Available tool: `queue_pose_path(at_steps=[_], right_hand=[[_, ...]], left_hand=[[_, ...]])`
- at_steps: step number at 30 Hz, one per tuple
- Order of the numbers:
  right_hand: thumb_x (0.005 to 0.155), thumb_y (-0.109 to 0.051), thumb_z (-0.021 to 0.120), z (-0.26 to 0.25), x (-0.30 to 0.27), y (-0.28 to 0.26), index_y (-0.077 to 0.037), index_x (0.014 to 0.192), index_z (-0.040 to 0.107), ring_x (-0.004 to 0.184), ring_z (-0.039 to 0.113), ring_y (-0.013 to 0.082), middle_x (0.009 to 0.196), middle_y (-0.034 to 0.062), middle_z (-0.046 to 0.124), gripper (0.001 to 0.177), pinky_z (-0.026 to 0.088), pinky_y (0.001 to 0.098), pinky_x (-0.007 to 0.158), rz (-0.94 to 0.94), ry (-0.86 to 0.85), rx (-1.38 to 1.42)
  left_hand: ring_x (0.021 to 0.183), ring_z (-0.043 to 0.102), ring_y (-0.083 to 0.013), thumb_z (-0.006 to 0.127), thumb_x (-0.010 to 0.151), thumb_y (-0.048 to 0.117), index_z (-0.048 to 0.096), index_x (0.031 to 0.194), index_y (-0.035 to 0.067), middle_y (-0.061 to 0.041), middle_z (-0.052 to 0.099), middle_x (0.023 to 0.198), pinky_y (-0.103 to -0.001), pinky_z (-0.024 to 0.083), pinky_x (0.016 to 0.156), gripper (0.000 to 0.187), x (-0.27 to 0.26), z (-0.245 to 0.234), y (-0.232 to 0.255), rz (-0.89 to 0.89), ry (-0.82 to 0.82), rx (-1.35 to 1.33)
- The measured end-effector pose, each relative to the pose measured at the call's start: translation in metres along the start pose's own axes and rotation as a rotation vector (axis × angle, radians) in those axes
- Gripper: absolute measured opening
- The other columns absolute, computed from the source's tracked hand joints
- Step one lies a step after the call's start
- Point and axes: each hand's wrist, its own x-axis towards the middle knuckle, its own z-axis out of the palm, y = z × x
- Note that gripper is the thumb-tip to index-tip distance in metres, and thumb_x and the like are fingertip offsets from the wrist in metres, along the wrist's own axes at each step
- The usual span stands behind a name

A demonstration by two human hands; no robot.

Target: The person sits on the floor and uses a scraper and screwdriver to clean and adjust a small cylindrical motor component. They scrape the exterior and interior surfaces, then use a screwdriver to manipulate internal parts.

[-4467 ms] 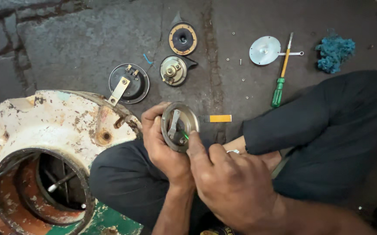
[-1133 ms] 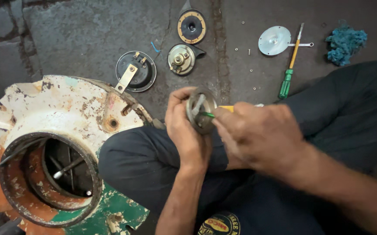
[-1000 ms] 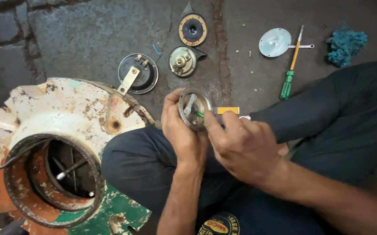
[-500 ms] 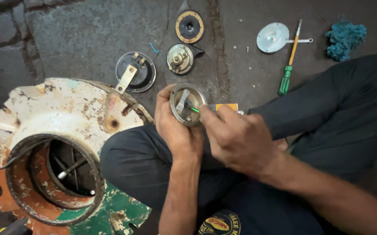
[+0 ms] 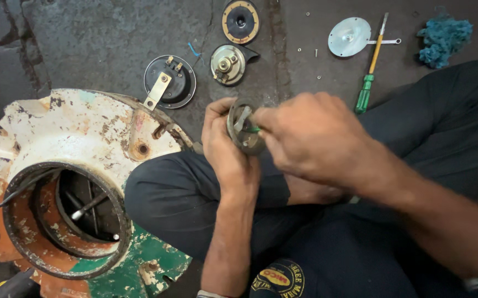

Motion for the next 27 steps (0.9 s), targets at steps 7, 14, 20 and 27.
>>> queue_pose_path(at_steps=[7,14,20,27], right_hand=[[0.083,-0.020,0.069,0.045,-0.011,-0.006,-0.014,0.112,0.071,0.062,0.065,0.0386,0.076,0.0131,0.067,0.030,0.053,0.0518,0.058,-0.020,0.340,0.036],[0.086,-0.019,0.071,0.081,-0.014,-0.018,-0.010,0.105,0.064,0.064,0.065,0.0335,0.080,0.0121,0.061,0.023,0.052,0.0463,0.058,-0.053,0.426,0.076],[0.087,-0.018,0.070,0.093,-0.022,-0.018,-0.003,0.117,0.063,0.065,0.065,0.0279,0.083,0.0107,0.056,0.035,0.051,0.0406,0.054,-0.100,0.514,0.023],[0.086,-0.012,0.069,0.085,-0.022,-0.014,-0.005,0.121,0.064,0.065,0.064,0.0271,0.083,0.0099,0.055,0.037,0.051,0.0402,0.054,-0.112,0.503,0.028]], left_hand=[[0.080,0.066,-0.0187,0.041,0.095,0.004,0.062,0.105,-0.003,-0.012,0.067,0.091,-0.031,0.056,0.072,0.024,0.013,-0.010,-0.008,-0.006,0.090,-0.051],[0.076,0.067,-0.0162,0.046,0.098,0.009,0.064,0.108,0.000,-0.008,0.069,0.090,-0.029,0.057,0.067,0.023,0.021,-0.016,-0.001,0.016,0.283,0.111],[0.077,0.067,-0.0154,0.045,0.095,0.006,0.064,0.109,0.001,-0.008,0.068,0.091,-0.028,0.056,0.066,0.024,0.022,-0.019,-0.002,0.058,0.228,0.145],[0.079,0.067,-0.0171,0.044,0.091,0.000,0.062,0.108,0.001,-0.009,0.068,0.092,-0.030,0.057,0.068,0.025,0.018,-0.007,0.005,0.038,0.194,0.039]])
